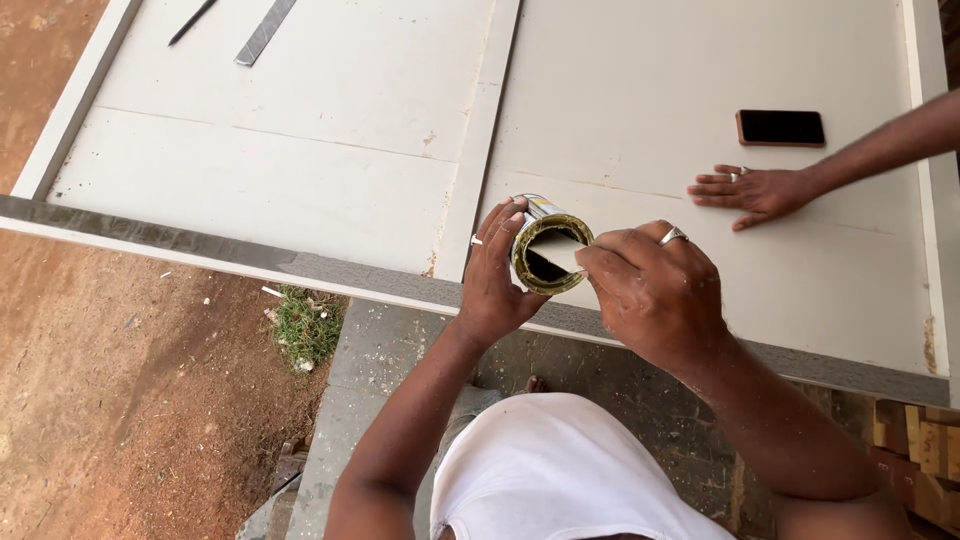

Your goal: The person applies adhesive from a can onto a laminate strip and a door frame using a spreader and a putty knife. They then press the strip onto the edge of the frame, smoothing it down by hand and with the spreader.

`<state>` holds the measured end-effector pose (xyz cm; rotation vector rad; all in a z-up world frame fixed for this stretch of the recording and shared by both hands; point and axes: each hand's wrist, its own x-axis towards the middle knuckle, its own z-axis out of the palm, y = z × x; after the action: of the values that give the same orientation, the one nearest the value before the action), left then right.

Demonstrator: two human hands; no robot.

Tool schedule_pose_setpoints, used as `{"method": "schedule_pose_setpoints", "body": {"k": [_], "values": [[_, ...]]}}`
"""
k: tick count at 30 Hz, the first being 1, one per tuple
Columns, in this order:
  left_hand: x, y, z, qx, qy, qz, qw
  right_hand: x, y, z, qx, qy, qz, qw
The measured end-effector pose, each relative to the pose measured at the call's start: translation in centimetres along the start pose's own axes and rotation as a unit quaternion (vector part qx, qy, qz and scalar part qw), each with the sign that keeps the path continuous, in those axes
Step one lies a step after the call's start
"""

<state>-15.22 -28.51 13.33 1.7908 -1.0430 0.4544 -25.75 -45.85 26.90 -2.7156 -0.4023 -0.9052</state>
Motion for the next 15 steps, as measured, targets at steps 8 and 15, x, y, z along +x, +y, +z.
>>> {"method": "schedule_pose_setpoints", "body": {"k": [8,15], "values": [[0.6,-2.1,-3.1,0.015,-0.005,-0.002,1.0,3.2,-1.4,3.9,-0.084,-0.092,-0.033,0.992],[1.3,-5.1,-6.2,0.016,0.001,0.005,1.0,6.3,-3.0,6.4,-0.072,-0.096,-0.057,0.991]]}}
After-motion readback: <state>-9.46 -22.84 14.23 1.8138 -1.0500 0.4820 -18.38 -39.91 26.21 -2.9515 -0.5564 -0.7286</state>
